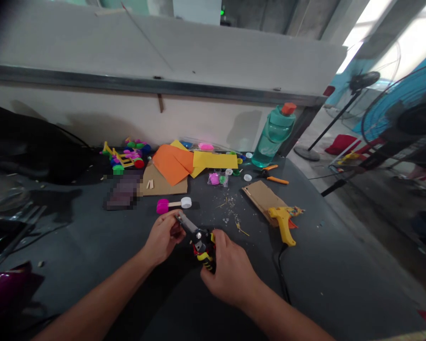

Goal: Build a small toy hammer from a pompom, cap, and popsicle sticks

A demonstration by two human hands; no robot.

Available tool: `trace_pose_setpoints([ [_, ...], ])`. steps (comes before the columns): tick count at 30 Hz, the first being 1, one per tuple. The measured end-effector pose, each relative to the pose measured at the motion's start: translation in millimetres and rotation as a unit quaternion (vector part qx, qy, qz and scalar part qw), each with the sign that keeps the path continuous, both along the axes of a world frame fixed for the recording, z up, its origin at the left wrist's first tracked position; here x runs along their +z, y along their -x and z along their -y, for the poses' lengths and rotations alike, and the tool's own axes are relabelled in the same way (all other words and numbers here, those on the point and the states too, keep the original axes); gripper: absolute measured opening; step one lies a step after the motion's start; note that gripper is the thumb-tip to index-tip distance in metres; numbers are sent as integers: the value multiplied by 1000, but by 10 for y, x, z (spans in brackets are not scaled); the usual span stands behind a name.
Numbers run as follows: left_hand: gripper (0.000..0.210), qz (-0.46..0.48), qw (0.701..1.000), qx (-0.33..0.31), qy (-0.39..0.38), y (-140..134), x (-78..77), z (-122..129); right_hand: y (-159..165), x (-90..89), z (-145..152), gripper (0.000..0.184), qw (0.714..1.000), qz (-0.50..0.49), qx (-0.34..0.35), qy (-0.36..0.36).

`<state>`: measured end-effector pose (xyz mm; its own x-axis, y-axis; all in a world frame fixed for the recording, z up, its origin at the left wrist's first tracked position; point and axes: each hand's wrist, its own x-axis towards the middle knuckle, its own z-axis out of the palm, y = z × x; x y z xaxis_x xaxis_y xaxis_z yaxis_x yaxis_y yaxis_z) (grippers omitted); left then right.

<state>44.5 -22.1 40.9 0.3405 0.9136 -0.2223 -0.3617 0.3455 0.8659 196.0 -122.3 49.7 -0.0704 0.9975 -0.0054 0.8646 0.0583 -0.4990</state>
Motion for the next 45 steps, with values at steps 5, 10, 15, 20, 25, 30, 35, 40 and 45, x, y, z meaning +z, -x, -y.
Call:
trace_pose_setpoints([
  [5, 15, -8, 1000, 3, -2, -6, 20, 17, 6, 31, 0, 42, 1000, 11, 10, 6],
  [10, 15, -13, 1000, -3, -14, -9, 13, 26, 4, 26, -1, 33, 999, 19, 12, 28],
  [15, 23, 2, 1000, -7, -10, -17, 25, 28, -10, -10, -20, 28, 999, 7, 7, 39],
  [20, 24, 46, 998, -35, 17, -10, 31, -6, -17, 4, -40, 31, 997, -66, 2, 26],
  [25, 23, 65, 996, -57, 32, 11, 19, -36, -8, 14, -37, 33, 997, -76, -12, 20],
  [30, 22, 55, 994, -61, 75, -6, 24, -6, 5, -34, -24, 40, 999, -34, 0, -4],
  [35, 24, 43, 992, -60, 100, -38, 53, 36, 13, -54, -19, 42, 1000, -5, 2, -13],
  [40, 27, 47, 990, -62, 115, -49, 76, 59, 20, -40, -8, 40, 1000, 5, 4, -8],
  [45, 27, 61, 990, -53, 114, -61, 51, 70, 25, -40, -13, 37, 999, 41, -6, -1],
])
